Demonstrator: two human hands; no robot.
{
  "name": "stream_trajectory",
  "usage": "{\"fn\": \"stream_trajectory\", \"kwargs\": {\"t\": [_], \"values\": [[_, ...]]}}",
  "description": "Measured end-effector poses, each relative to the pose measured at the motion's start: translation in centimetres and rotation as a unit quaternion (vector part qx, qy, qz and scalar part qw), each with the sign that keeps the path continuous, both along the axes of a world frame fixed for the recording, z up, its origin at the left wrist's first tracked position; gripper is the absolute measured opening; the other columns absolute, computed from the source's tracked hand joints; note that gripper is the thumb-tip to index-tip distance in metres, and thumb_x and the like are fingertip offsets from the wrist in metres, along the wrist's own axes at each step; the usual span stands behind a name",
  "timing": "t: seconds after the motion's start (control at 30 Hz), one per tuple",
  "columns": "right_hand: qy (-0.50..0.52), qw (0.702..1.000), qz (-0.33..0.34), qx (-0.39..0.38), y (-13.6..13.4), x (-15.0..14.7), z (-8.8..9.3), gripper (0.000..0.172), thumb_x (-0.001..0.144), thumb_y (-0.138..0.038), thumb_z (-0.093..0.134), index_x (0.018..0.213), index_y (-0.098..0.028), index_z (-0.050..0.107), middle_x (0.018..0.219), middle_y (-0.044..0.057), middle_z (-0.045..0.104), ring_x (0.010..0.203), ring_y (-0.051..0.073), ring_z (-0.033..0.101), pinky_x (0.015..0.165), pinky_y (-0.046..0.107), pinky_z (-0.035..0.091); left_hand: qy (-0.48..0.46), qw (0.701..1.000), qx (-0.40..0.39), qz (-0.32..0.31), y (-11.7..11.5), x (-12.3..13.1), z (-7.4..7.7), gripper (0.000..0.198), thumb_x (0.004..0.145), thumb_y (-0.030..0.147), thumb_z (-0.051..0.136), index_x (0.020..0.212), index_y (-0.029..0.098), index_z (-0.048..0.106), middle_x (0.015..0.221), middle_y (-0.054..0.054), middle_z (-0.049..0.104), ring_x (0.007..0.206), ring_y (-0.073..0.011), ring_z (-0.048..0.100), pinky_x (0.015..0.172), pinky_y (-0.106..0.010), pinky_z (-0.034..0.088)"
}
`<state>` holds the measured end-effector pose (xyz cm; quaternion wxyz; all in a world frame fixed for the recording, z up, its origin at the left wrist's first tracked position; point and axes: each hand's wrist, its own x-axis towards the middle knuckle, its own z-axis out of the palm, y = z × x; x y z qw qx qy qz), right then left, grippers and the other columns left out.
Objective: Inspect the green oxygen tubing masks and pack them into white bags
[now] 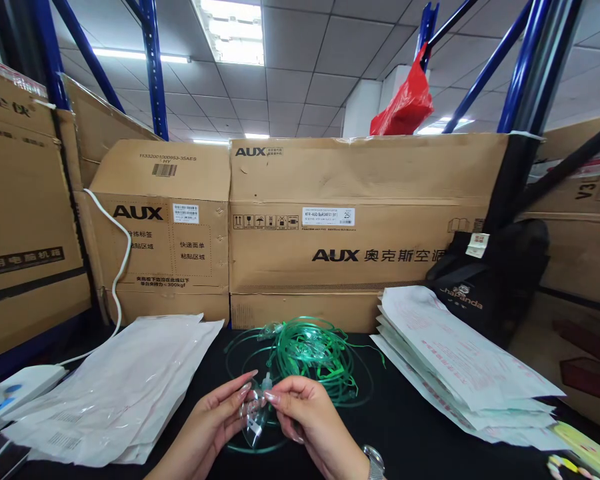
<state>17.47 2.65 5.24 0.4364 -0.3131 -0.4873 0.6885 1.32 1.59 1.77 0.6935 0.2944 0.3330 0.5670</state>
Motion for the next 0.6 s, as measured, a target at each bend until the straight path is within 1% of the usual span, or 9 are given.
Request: {"fn": "stream_trajectory", "kwargs": {"t": [0.07, 0.13, 0.2, 0.3, 0.37, 0.43, 0.47, 0.5, 0.6], "values": [[-0.008, 1.0, 0.004, 0.0, 0.1, 0.0, -0.1, 0.023, 0.062, -0.031, 0.069, 0.062, -0.013, 0.055, 0.044, -0.004, 0.053, 0.031, 0.002, 0.039, 0.031, 0.015, 0.015, -0.001, 1.0, 0.004, -0.009, -0.1, 0.0, 0.0, 0.035, 0.064, 0.026, 0.068, 0.097, 0.014, 0.064, 0.078, -0.01, 0.071, 0.075, -0.0202, 0.065, 0.072, -0.029, 0.046], [-0.001, 1.0, 0.016, 0.008, 0.1, -0.1, -0.2, 0.022, 0.065, -0.031, 0.067, 0.064, -0.013, 0.053, 0.052, 0.0, 0.06, 0.031, 0.002, 0.043, 0.028, 0.013, 0.016, -0.002, 1.0, 0.004, -0.011, -0.1, 0.1, 0.0, 0.035, 0.066, 0.03, 0.066, 0.096, 0.014, 0.064, 0.076, -0.009, 0.07, 0.073, -0.0201, 0.065, 0.072, -0.03, 0.046], [0.017, 0.999, 0.029, 0.019, 0.1, -0.2, -0.3, 0.02, 0.067, -0.029, 0.066, 0.068, -0.014, 0.052, 0.056, 0.0, 0.061, 0.029, 0.002, 0.043, 0.024, 0.011, 0.017, 0.001, 1.0, 0.0, -0.003, -0.1, 0.2, 0.0, 0.041, 0.065, 0.033, 0.065, 0.102, 0.016, 0.061, 0.073, -0.008, 0.069, 0.072, -0.0203, 0.065, 0.069, -0.029, 0.046], [0.048, 0.997, 0.045, 0.033, 0.1, -0.2, -0.4, 0.023, 0.066, -0.024, 0.066, 0.083, -0.017, 0.053, 0.064, -0.004, 0.059, 0.028, 0.004, 0.047, 0.021, 0.01, 0.022, 0.023, 1.0, 0.009, 0.015, 0.0, 0.5, -0.1, 0.056, 0.059, 0.033, 0.07, 0.111, 0.02, 0.055, 0.068, -0.006, 0.069, 0.069, -0.0215, 0.065, 0.065, -0.03, 0.046], [0.053, 0.996, 0.054, 0.035, 0.1, -0.1, -0.5, 0.029, 0.066, -0.023, 0.066, 0.092, -0.019, 0.052, 0.071, -0.003, 0.06, 0.03, 0.005, 0.05, 0.021, 0.011, 0.029, 0.04, 0.999, 0.013, 0.016, 0.1, 0.7, -0.2, 0.05, 0.054, 0.033, 0.074, 0.1, 0.016, 0.062, 0.07, -0.008, 0.069, 0.067, -0.0216, 0.065, 0.063, -0.03, 0.047], [0.043, 0.997, 0.064, 0.029, 0.1, -0.1, -0.5, 0.028, 0.067, -0.023, 0.065, 0.092, -0.017, 0.054, 0.074, -0.001, 0.06, 0.032, 0.006, 0.052, 0.024, 0.013, 0.035, 0.049, 0.999, 0.009, 0.012, 0.0, 0.9, -0.3, 0.039, 0.051, 0.034, 0.075, 0.084, 0.012, 0.068, 0.075, -0.011, 0.07, 0.066, -0.021, 0.064, 0.062, -0.031, 0.048], [0.038, 0.997, 0.068, 0.025, 0.1, -0.1, -0.6, 0.027, 0.067, -0.023, 0.065, 0.091, -0.015, 0.055, 0.074, 0.001, 0.061, 0.034, 0.006, 0.053, 0.025, 0.013, 0.036, 0.049, 0.999, 0.012, 0.013, 0.0, 0.9, -0.4, 0.037, 0.051, 0.034, 0.075, 0.08, 0.012, 0.068, 0.077, -0.012, 0.07, 0.066, -0.0207, 0.064, 0.062, -0.031, 0.048], [0.034, 0.997, 0.07, 0.021, 0.1, -0.1, -0.6, 0.026, 0.066, -0.024, 0.065, 0.089, -0.014, 0.056, 0.074, 0.002, 0.062, 0.036, 0.006, 0.054, 0.027, 0.013, 0.037, 0.047, 0.999, 0.021, 0.014, 0.0, 1.0, -0.6, 0.038, 0.051, 0.033, 0.075, 0.081, 0.012, 0.067, 0.076, -0.011, 0.069, 0.065, -0.0205, 0.063, 0.061, -0.031, 0.048], [0.025, 0.998, 0.05, 0.012, 0.0, -0.2, -0.6, 0.024, 0.067, -0.025, 0.065, 0.085, -0.012, 0.059, 0.073, 0.004, 0.064, 0.041, 0.007, 0.055, 0.031, 0.012, 0.036, 0.035, 0.997, 0.063, 0.033, 0.0, 1.1, -0.9, 0.051, 0.051, 0.03, 0.076, 0.097, 0.015, 0.06, 0.065, -0.006, 0.068, 0.061, -0.0202, 0.063, 0.056, -0.032, 0.049]]}}
